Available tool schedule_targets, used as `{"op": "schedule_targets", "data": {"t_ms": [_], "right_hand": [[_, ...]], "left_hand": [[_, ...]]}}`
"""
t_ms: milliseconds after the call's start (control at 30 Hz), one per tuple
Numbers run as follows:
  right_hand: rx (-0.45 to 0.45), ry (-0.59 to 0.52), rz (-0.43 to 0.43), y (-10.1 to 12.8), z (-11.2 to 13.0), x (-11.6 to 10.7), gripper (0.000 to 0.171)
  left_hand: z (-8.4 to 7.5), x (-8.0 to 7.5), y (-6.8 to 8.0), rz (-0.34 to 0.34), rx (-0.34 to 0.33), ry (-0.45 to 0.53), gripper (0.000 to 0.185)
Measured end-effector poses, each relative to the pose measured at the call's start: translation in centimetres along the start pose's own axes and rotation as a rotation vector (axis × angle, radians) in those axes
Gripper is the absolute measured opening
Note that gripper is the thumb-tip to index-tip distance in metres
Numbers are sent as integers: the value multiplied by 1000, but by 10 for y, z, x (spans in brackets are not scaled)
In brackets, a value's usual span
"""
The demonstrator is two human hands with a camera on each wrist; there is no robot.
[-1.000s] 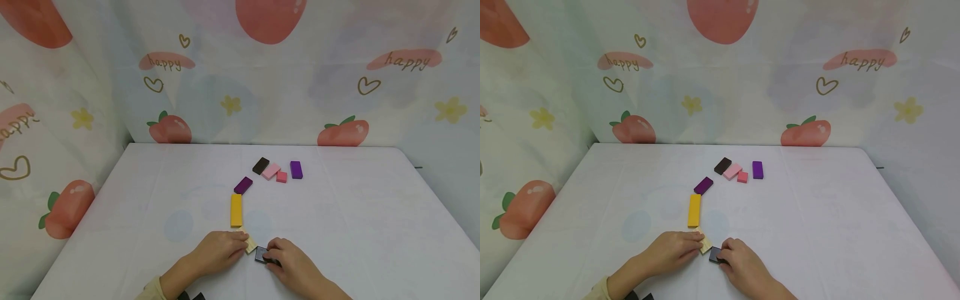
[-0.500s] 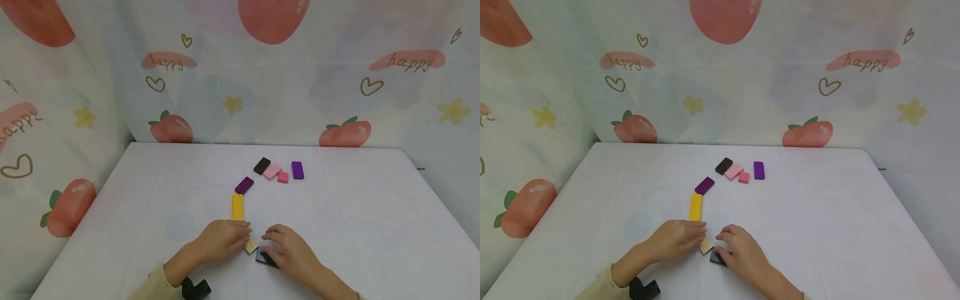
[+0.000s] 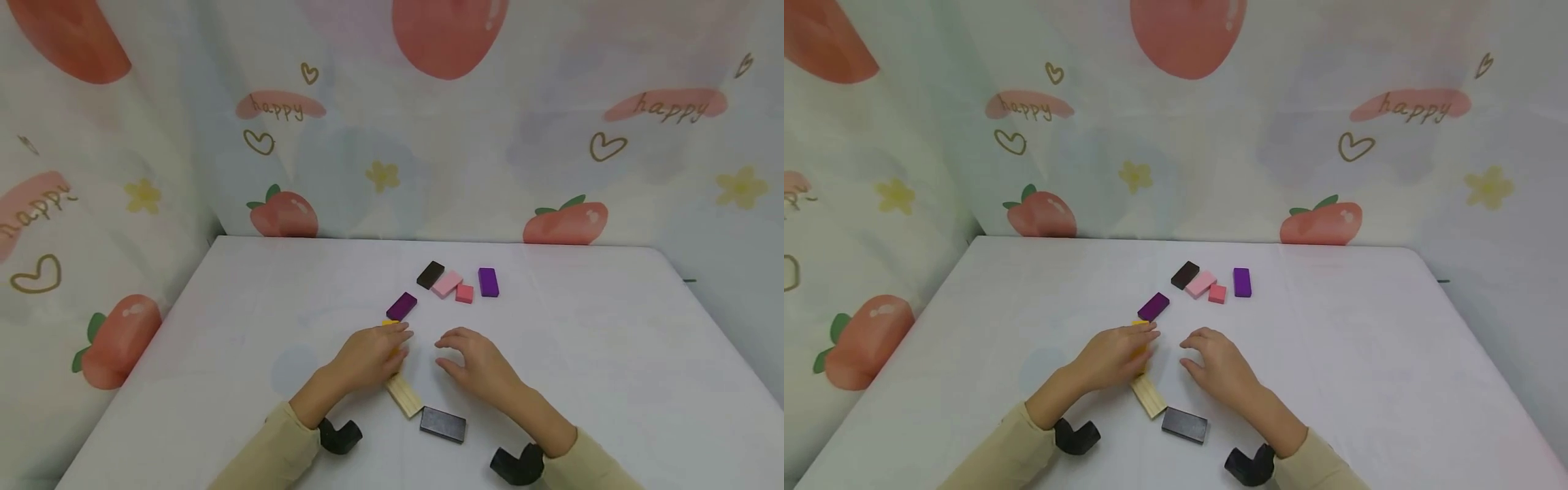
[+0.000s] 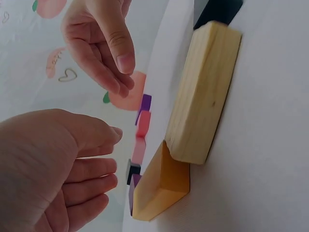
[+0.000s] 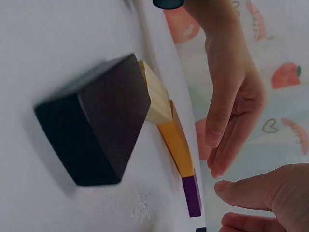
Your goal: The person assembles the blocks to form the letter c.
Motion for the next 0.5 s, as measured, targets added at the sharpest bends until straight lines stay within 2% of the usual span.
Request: {"op": "schedule_targets", "data": {"t_ms": [100,300,500], "right_hand": [[-5,26,6,-10,-10,-1,25],[-47,92,24,-27,-24,-3,27],[-16,145,16,-47,-42,-5,26]], "left_hand": [[5,3,-9,3,-32,-25,36],[14,9,-19,62,-90,-30,40],[20,11,-27,63,-107,-52,46]]}}
Point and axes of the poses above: each hand's wrist, its own y-axis away from the middle knuckle, its own x-axis out of the palm, z = x × y, the point moved 1 cm from there along -y, towards the middle knuckle, and after that the axes turned 4 degrees about -y, right-handed, at the moved point
